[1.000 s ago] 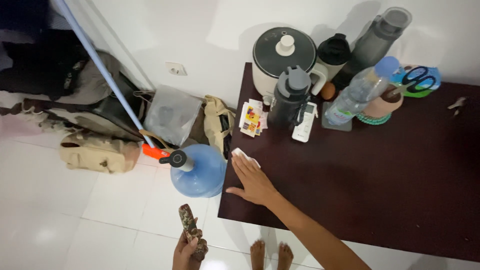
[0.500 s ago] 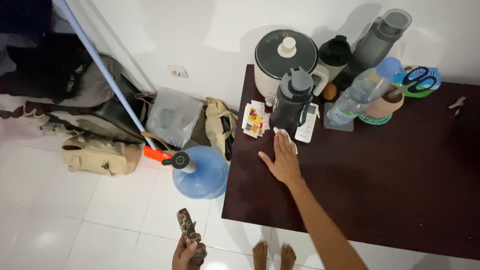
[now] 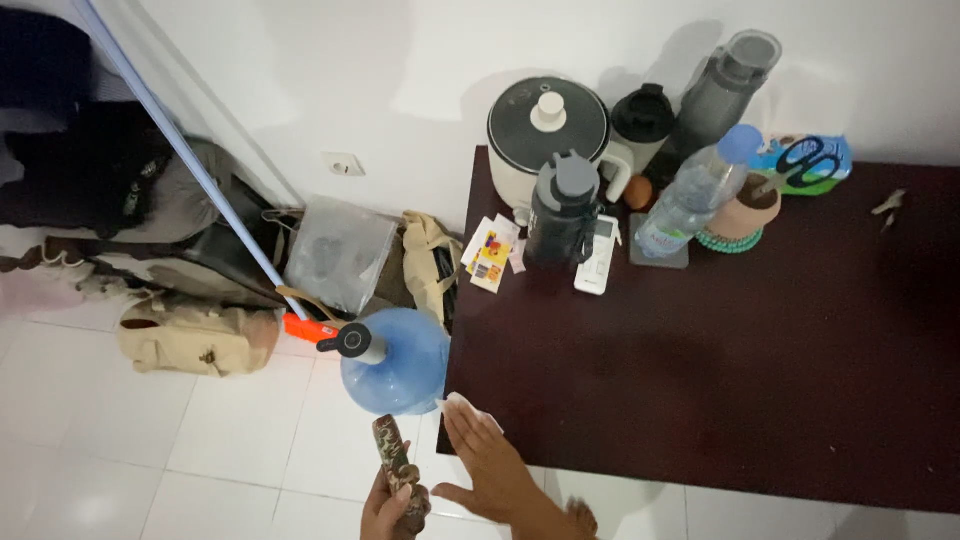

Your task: Cleaning a table surface with a tissue and organizing various snacks and household items.

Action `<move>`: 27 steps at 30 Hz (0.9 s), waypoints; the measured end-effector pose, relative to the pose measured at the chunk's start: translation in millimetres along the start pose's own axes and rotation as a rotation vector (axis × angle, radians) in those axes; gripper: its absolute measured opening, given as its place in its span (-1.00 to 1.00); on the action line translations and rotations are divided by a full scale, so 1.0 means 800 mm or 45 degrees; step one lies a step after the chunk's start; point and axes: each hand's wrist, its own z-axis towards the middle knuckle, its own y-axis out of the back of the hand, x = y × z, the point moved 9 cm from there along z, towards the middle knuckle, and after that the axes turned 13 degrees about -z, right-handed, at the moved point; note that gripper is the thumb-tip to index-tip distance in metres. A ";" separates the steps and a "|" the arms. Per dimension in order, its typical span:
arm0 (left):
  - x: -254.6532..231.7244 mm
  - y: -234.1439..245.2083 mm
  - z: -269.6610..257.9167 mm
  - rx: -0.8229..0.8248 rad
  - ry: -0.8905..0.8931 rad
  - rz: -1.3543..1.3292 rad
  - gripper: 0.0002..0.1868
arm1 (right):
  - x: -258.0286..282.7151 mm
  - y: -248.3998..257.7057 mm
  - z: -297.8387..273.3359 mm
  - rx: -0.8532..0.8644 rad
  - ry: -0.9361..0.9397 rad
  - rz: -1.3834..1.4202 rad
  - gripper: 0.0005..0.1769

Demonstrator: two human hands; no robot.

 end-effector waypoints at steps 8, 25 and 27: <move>-0.023 0.001 -0.013 -0.177 -0.078 0.043 -0.11 | -0.106 0.091 0.131 0.074 -0.181 -0.152 0.15; -0.029 -0.185 -0.007 -0.495 0.011 0.680 -0.29 | -0.103 0.071 -0.127 -0.515 -0.282 -0.081 0.16; -0.033 -0.236 0.005 -0.537 0.143 1.070 -0.04 | -0.153 0.177 -0.189 -0.663 -0.712 0.109 0.03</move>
